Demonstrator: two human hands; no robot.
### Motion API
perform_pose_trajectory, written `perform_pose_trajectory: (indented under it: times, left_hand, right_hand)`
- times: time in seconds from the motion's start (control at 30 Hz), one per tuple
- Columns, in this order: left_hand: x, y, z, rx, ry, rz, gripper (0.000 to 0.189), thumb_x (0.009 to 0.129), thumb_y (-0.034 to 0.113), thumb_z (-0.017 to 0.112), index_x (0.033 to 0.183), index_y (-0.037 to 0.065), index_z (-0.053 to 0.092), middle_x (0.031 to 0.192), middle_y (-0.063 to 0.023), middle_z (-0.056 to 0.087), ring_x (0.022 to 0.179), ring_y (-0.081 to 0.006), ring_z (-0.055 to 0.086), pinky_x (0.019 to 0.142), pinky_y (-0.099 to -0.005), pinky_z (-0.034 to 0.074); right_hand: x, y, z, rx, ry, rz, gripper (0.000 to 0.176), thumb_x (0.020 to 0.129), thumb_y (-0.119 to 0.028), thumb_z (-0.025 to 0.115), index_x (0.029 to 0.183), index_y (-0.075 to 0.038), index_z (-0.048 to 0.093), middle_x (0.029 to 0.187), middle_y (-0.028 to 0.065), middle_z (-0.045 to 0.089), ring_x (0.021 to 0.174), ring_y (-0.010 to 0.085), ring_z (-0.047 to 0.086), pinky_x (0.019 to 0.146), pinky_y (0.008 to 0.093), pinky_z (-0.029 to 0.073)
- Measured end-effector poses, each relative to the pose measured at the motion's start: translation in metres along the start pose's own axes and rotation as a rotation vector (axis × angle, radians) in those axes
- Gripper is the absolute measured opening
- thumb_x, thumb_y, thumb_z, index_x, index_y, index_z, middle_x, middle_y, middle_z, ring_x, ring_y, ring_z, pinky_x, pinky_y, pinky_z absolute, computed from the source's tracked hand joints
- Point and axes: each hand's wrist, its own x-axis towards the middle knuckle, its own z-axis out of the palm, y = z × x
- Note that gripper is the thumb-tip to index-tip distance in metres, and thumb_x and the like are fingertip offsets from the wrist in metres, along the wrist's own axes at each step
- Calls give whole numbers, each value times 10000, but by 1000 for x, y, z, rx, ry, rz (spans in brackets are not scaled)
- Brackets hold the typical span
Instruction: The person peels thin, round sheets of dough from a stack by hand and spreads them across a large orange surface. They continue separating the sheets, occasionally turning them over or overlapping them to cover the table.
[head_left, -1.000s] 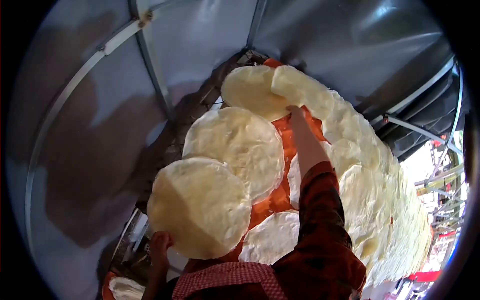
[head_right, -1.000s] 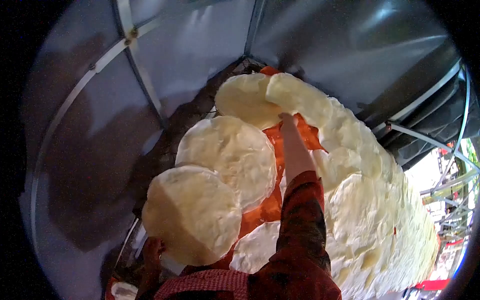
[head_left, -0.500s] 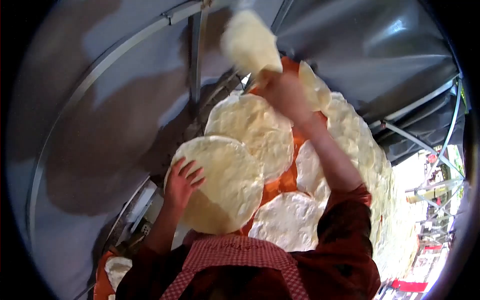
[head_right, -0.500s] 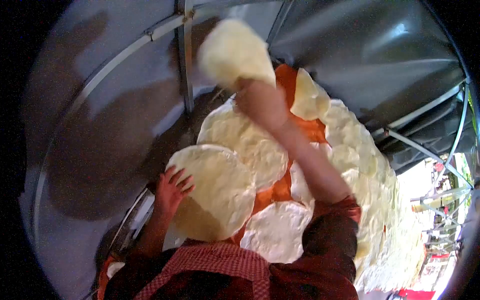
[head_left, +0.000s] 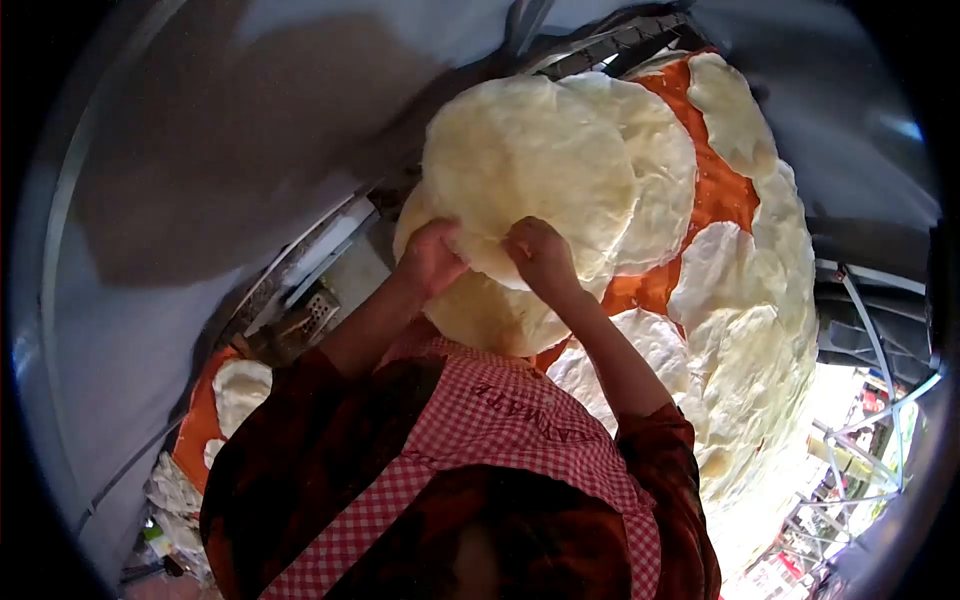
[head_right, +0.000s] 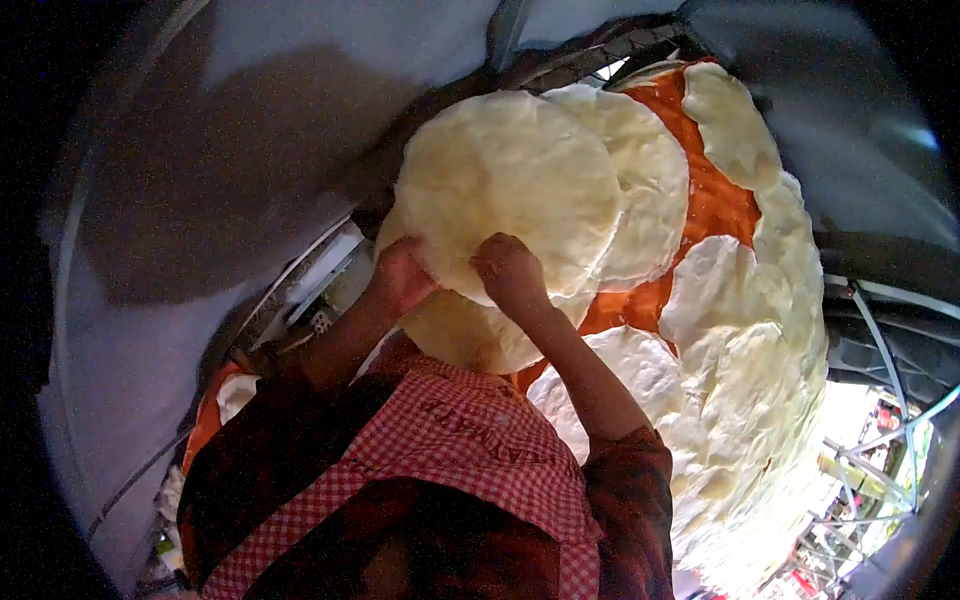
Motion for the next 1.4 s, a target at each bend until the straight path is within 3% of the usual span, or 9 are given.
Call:
perform_pose_trajectory:
  times: [0.23, 0.43, 0.63, 0.8, 1.0, 1.1, 1.13, 1.3, 1.4]
  left_hand:
    - [-8, 0, -18, 522, 5, 86, 486, 715, -13, 527, 1193, 59, 477, 1060, -58, 582, 949, -205, 568, 794, -338, 475]
    - [-6, 4, 13, 162, 33, 71, 491, 754, 23, 528, 1235, 68, 442, 1125, -67, 554, 1009, -208, 548, 837, -342, 465]
    - [1, 2, 3, 114, 8, 25, 497, 797, 95, 568, 1269, 109, 411, 1180, -48, 526, 1074, -206, 517, 889, -385, 445]
    - [-7, -23, 5, 339, 181, 59, 568, 791, 99, 643, 1298, 96, 388, 1212, -85, 492, 1110, -245, 491, 923, -442, 418]
    - [10, -43, -24, 397, 309, 250, 373, 760, 28, 614, 1127, 23, 544, 1130, -121, 535, 1033, -256, 537, 874, -370, 449]
    - [11, -10, -102, 1435, 195, 466, 383, 821, 77, 575, 1188, 11, 492, 1117, -104, 553, 1023, -245, 548, 826, -377, 475]
    - [13, -2, -104, 1567, 188, 501, 394, 825, 78, 566, 1204, 11, 480, 1117, -102, 555, 1022, -244, 549, 816, -378, 481]
    - [-9, 30, -13, 562, 349, 298, 531, 730, -44, 549, 1243, 51, 455, 1142, -119, 535, 1034, -262, 540, 811, -367, 487]
    - [-5, 28, -62, 632, 391, 274, 524, 756, 42, 577, 1259, 61, 432, 1139, -77, 541, 1042, -247, 539, 834, -369, 487]
  right_hand:
    - [5, -8, -9, 371, 124, 331, 152, 792, -78, 612, 912, 10, 579, 873, 146, 604, 850, 310, 601, 730, 398, 483]
    - [1, -17, -15, -11, -29, -133, 416, 738, -138, 697, 1115, -62, 540, 1164, 122, 549, 1095, 308, 510, 913, 394, 427]
    - [-7, 9, -38, 151, -224, 54, 552, 700, -166, 736, 1200, -83, 520, 1298, 98, 483, 1215, 281, 434, 1011, 384, 368]
    - [-14, 43, -16, -163, 49, -303, 369, 771, -37, 563, 1139, -17, 540, 1144, 170, 581, 976, 348, 591, 818, 405, 502]
    - [22, 24, -16, -352, 40, -119, 162, 812, -119, 527, 957, -81, 589, 828, 168, 618, 752, 358, 602, 638, 461, 477]
    - [74, 24, -83, -178, 102, 56, 134, 788, -120, 549, 887, -55, 614, 825, 174, 624, 774, 339, 602, 714, 433, 484]
    - [90, 64, -110, -83, 214, -269, 178, 756, -134, 602, 897, -36, 646, 838, 137, 648, 798, 300, 608, 770, 391, 486]
    - [59, 123, -302, 534, 617, 228, 238, 829, -226, 619, 941, -16, 615, 775, 87, 596, 626, 170, 587, 532, 322, 503]
    - [-12, 262, -389, -642, 806, 387, 463, 803, -333, 623, 1081, 33, 563, 934, 164, 618, 847, 261, 569, 757, 410, 452]
